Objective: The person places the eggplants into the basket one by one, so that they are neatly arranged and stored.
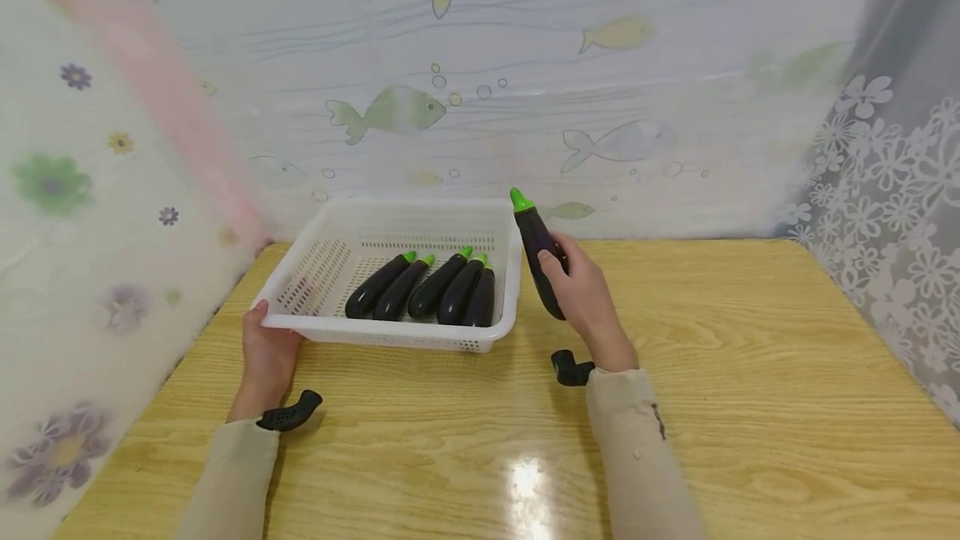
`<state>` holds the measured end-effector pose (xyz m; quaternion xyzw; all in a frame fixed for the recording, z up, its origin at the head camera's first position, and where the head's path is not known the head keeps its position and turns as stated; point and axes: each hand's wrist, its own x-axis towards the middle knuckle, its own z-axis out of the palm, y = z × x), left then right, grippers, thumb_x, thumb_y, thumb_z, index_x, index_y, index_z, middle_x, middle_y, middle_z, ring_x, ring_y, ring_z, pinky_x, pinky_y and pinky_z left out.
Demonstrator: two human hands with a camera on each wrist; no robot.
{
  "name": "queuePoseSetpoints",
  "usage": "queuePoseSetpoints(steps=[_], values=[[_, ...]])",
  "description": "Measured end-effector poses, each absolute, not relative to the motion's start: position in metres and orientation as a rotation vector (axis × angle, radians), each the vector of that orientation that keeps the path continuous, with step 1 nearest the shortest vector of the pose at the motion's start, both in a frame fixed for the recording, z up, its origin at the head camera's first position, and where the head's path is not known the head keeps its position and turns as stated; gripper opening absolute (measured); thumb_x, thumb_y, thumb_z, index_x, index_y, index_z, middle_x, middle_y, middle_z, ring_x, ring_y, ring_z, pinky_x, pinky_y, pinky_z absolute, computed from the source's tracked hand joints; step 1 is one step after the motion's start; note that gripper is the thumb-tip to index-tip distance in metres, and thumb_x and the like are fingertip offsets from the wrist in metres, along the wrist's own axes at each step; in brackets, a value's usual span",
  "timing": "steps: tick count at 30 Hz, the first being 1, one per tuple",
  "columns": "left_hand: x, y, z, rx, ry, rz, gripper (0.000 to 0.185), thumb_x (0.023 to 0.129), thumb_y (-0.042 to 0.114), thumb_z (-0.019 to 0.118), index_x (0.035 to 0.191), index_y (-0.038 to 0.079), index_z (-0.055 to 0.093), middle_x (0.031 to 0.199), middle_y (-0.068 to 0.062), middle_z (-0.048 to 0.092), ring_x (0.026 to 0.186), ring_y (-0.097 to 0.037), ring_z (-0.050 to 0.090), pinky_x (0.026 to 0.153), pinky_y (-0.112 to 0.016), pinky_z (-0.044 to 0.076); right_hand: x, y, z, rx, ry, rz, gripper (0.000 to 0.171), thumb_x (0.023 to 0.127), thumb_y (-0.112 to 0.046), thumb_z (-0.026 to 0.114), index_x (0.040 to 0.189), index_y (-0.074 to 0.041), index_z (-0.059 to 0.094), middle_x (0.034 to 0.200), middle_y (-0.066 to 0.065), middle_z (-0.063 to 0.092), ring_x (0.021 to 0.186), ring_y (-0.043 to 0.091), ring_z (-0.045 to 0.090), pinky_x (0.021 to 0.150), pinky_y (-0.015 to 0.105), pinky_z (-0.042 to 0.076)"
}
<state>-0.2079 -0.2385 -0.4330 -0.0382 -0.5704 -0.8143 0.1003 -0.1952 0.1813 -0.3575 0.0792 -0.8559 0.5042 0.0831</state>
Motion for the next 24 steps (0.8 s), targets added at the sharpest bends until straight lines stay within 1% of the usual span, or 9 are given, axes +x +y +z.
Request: queuePoseSetpoints(steps=[3,8,11,14,16,19,22,24], values=[[-0.209,-0.238,-0.433,-0.114,-1.681,-2.406,0.051,0.092,0.042,0.033,0.137,0.020,0.030,0.140,-0.004,0.030,0.126,-0.020,0.029,0.098,-0.035,0.024,-0.193,0.180,-0.352,0.232,-2.543,1.473,0.057,0.091,-0.050,0.034,0.139,-0.018,0.030,0.121,0.014,0.049,0.102,0.030,0.051,0.082,0.048,0.041],[-0.210,-0.239,-0.432,-0.116,-1.700,-2.383,0.051,0.092,0.043,0.032,0.137,0.021,0.028,0.141,-0.002,0.029,0.126,-0.019,0.028,0.100,-0.038,0.021,-0.192,0.174,-0.345,0.294,-2.450,1.540,0.051,0.093,-0.044,0.034,0.140,-0.026,0.026,0.110,0.012,0.053,0.091,0.025,0.053,0.075,0.042,0.043],[-0.210,-0.239,-0.432,-0.110,-1.705,-2.378,0.051,0.092,0.043,0.032,0.137,0.022,0.028,0.141,-0.002,0.029,0.126,-0.019,0.028,0.101,-0.039,0.020,-0.191,0.168,-0.343,0.343,-2.390,1.637,0.050,0.094,-0.040,0.036,0.140,-0.026,0.022,0.112,0.012,0.052,0.092,0.022,0.053,0.076,0.039,0.044],[-0.209,-0.239,-0.432,-0.104,-1.696,-2.384,0.051,0.092,0.042,0.032,0.137,0.021,0.028,0.141,-0.002,0.029,0.126,-0.019,0.028,0.100,-0.038,0.021,-0.186,0.159,-0.338,0.375,-2.374,1.717,0.053,0.094,-0.036,0.039,0.141,-0.025,0.019,0.113,0.013,0.051,0.091,0.023,0.053,0.069,0.038,0.046],[-0.209,-0.240,-0.432,-0.099,-1.700,-2.389,0.051,0.092,0.042,0.032,0.138,0.021,0.027,0.141,-0.002,0.028,0.126,-0.018,0.028,0.101,-0.038,0.020,-0.182,0.153,-0.334,0.385,-2.381,1.729,0.053,0.094,-0.034,0.040,0.141,-0.025,0.018,0.112,0.014,0.051,0.089,0.023,0.053,0.065,0.037,0.046],[-0.208,-0.240,-0.431,-0.090,-1.701,-2.397,0.051,0.092,0.041,0.031,0.138,0.021,0.027,0.141,-0.001,0.028,0.126,-0.018,0.027,0.101,-0.038,0.020,-0.176,0.144,-0.329,0.394,-2.395,1.732,0.054,0.094,-0.031,0.042,0.141,-0.026,0.016,0.110,0.014,0.052,0.087,0.024,0.054,0.064,0.035,0.046],[-0.208,-0.239,-0.431,-0.097,-1.690,-2.404,0.051,0.092,0.041,0.031,0.139,0.020,0.027,0.141,-0.003,0.028,0.126,-0.019,0.027,0.100,-0.037,0.020,-0.174,0.138,-0.328,0.385,-2.388,1.773,0.057,0.092,-0.030,0.046,0.141,-0.026,0.017,0.109,0.014,0.052,0.085,0.025,0.056,0.062,0.036,0.048],[-0.208,-0.238,-0.432,-0.106,-1.675,-2.408,0.052,0.092,0.041,0.032,0.138,0.019,0.027,0.141,-0.003,0.029,0.126,-0.019,0.028,0.099,-0.037,0.021,-0.176,0.136,-0.330,0.365,-2.385,1.825,0.060,0.090,-0.032,0.051,0.140,-0.026,0.018,0.109,0.014,0.051,0.084,0.025,0.058,0.060,0.038,0.049]])
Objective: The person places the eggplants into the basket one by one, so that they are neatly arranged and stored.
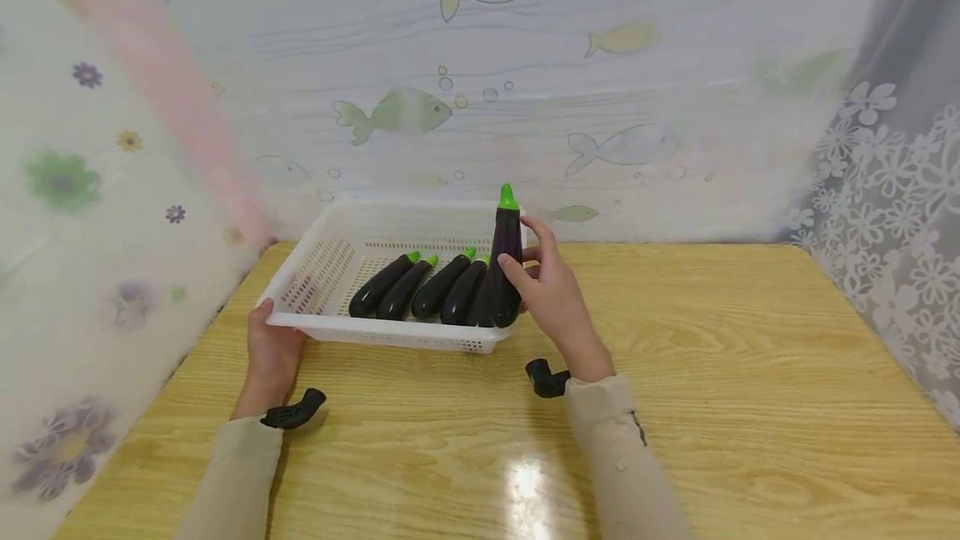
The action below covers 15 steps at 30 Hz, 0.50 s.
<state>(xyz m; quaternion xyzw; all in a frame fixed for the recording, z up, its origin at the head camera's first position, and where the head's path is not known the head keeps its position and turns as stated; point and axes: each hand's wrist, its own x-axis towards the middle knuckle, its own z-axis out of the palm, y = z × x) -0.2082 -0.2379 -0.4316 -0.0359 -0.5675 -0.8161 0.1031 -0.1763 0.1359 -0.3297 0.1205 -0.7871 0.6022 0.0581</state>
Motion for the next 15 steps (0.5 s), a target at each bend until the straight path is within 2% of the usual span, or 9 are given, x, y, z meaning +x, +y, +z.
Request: queuePoseSetpoints(steps=[3,8,15], values=[[-0.209,-0.239,-0.432,-0.114,-1.653,-2.416,0.052,0.091,0.041,0.033,0.138,0.018,0.029,0.140,-0.004,0.030,0.126,-0.020,0.028,0.099,-0.037,0.022,-0.182,0.132,-0.335,0.330,-2.389,1.873,0.067,0.086,-0.038,0.055,0.140,-0.024,0.017,0.111,0.014,0.050,0.082,0.025,0.059,0.058,0.039,0.050],[-0.210,-0.238,-0.433,-0.143,-1.659,-2.429,0.052,0.091,0.042,0.034,0.138,0.020,0.028,0.141,-0.003,0.029,0.126,-0.020,0.028,0.100,-0.037,0.021,-0.186,0.129,-0.343,0.257,-2.426,1.847,0.074,0.083,-0.047,0.054,0.141,-0.021,0.016,0.113,0.013,0.049,0.084,0.024,0.059,0.058,0.037,0.050],[-0.208,-0.241,-0.436,-0.114,-1.635,-2.442,0.052,0.090,0.043,0.036,0.136,0.021,0.029,0.139,-0.002,0.031,0.125,-0.019,0.030,0.099,-0.036,0.023,-0.185,0.119,-0.340,0.202,-2.498,1.830,0.069,0.084,-0.048,0.052,0.141,-0.020,0.023,0.111,0.012,0.048,0.089,0.025,0.057,0.059,0.035,0.051]])
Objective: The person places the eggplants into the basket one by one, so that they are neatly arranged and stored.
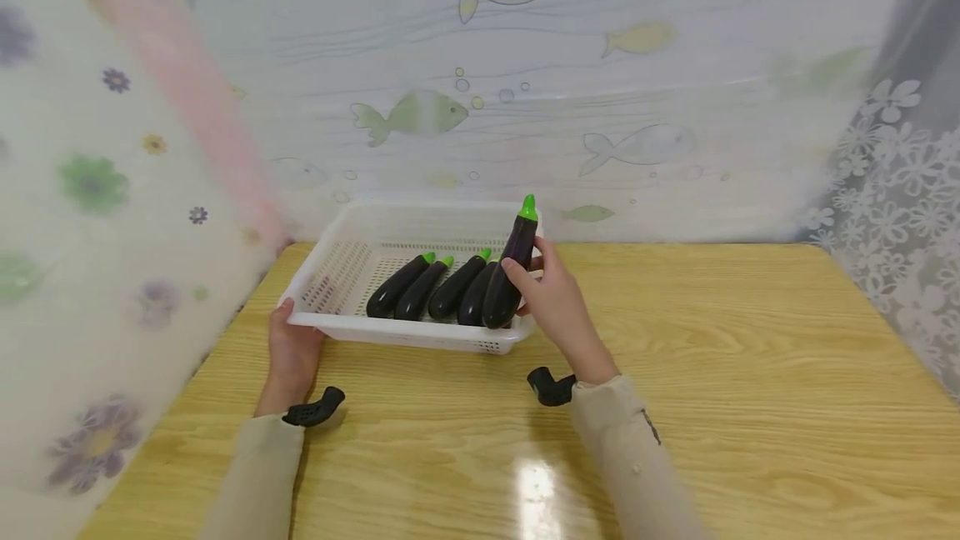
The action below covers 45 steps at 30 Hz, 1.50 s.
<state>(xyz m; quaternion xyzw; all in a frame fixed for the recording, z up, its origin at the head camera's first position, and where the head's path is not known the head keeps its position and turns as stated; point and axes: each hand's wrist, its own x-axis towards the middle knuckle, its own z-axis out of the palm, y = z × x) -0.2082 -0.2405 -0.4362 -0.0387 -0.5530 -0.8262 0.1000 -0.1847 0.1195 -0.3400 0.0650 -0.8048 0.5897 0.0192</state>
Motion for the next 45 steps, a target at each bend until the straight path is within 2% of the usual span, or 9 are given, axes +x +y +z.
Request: queuePoseSetpoints(steps=[5,15,23,31,40,45], values=[[-0.208,-0.242,-0.436,-0.126,-1.646,-2.429,0.052,0.091,0.042,0.036,0.137,0.021,0.026,0.140,-0.001,0.028,0.125,-0.018,0.028,0.101,-0.038,0.020,-0.191,0.111,-0.332,0.238,-2.593,1.760,0.066,0.084,-0.049,0.052,0.137,-0.019,0.029,0.107,0.010,0.049,0.082,0.024,0.058,0.059,0.035,0.051],[-0.212,-0.243,-0.436,-0.179,-1.629,-2.445,0.053,0.091,0.038,0.034,0.138,0.017,0.025,0.141,-0.002,0.028,0.127,-0.018,0.025,0.102,-0.034,0.016,-0.208,0.094,-0.322,0.269,-2.702,1.782,0.068,0.084,-0.049,0.053,0.138,-0.017,0.027,0.109,0.010,0.048,0.075,0.024,0.061,0.063,0.035,0.051],[-0.211,-0.246,-0.439,-0.237,-1.552,-2.525,0.053,0.090,0.036,0.035,0.139,0.019,0.024,0.142,-0.002,0.026,0.129,-0.020,0.023,0.103,-0.040,0.015,-0.224,0.075,-0.320,0.320,-2.707,1.976,0.067,0.087,-0.040,0.053,0.140,-0.013,0.022,0.114,0.013,0.050,0.083,0.026,0.060,0.066,0.036,0.051],[-0.212,-0.245,-0.440,-0.312,-1.515,-2.556,0.053,0.090,0.032,0.036,0.139,0.017,0.024,0.142,-0.003,0.024,0.129,-0.021,0.022,0.103,-0.042,0.015,-0.236,0.060,-0.310,0.348,-2.790,1.990,0.071,0.087,-0.036,0.054,0.142,-0.013,0.015,0.120,0.014,0.047,0.083,0.027,0.061,0.069,0.038,0.050],[-0.209,-0.243,-0.436,-0.284,-1.527,-2.574,0.052,0.089,0.028,0.033,0.138,0.015,0.024,0.141,-0.004,0.025,0.128,-0.022,0.022,0.101,-0.042,0.017,-0.244,0.040,-0.301,0.349,-2.788,1.981,0.073,0.086,-0.035,0.056,0.143,-0.021,0.012,0.110,0.011,0.052,0.084,0.027,0.060,0.068,0.040,0.050],[-0.208,-0.242,-0.435,-0.260,-1.618,-2.521,0.053,0.089,0.031,0.033,0.139,0.018,0.024,0.142,-0.001,0.025,0.129,-0.022,0.021,0.101,-0.043,0.016,-0.253,0.026,-0.298,0.365,-2.789,2.008,0.074,0.087,-0.032,0.056,0.143,-0.020,0.010,0.111,0.012,0.050,0.087,0.028,0.060,0.068,0.041,0.050]])
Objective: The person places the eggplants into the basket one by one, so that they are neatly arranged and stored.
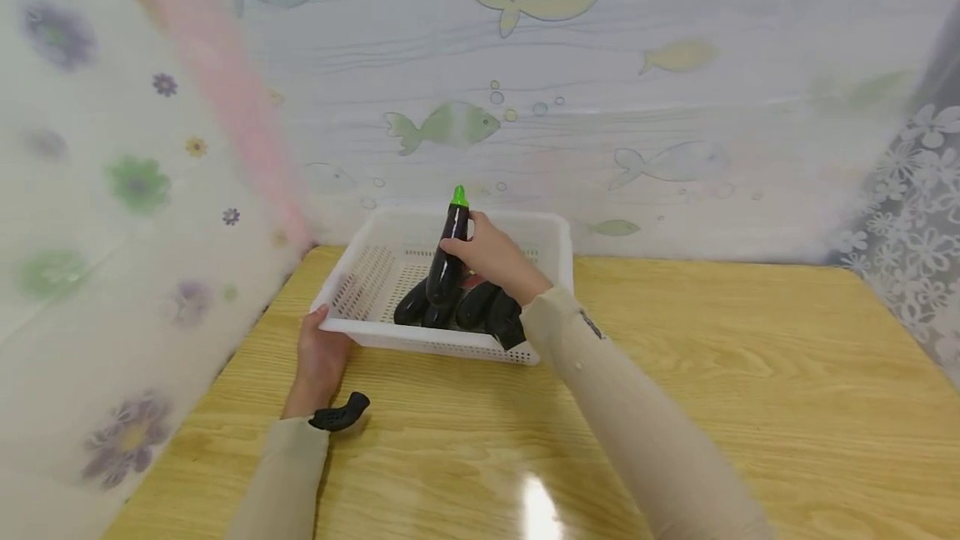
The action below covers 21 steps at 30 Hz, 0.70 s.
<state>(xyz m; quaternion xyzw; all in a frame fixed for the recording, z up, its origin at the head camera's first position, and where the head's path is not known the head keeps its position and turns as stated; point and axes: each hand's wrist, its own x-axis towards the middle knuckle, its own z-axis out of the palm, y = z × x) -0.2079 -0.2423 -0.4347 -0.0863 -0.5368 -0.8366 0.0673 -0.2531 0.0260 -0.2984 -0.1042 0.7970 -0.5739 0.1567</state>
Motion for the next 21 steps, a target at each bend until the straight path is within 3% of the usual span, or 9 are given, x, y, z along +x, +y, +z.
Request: queuePoseSetpoints(steps=[11,21], values=[[-0.212,-0.252,-0.436,-0.320,-1.572,-2.501,0.054,0.089,0.034,0.035,0.139,0.015,0.027,0.142,-0.005,0.026,0.129,-0.020,0.023,0.103,-0.040,0.014,-0.274,-0.016,-0.310,-0.229,2.080,-1.699,0.069,0.089,-0.025,0.051,0.143,-0.015,0.008,0.111,0.017,0.055,0.085,0.030,0.062,0.075,0.044,0.048],[-0.208,-0.244,-0.434,-0.253,-1.542,-2.568,0.052,0.089,0.029,0.033,0.138,0.015,0.026,0.141,-0.001,0.026,0.127,-0.017,0.023,0.103,-0.039,0.014,-0.290,-0.040,-0.325,-0.120,2.036,-1.679,0.078,0.087,-0.022,0.056,0.143,-0.014,0.002,0.107,0.019,0.056,0.076,0.029,0.064,0.069,0.039,0.050]])
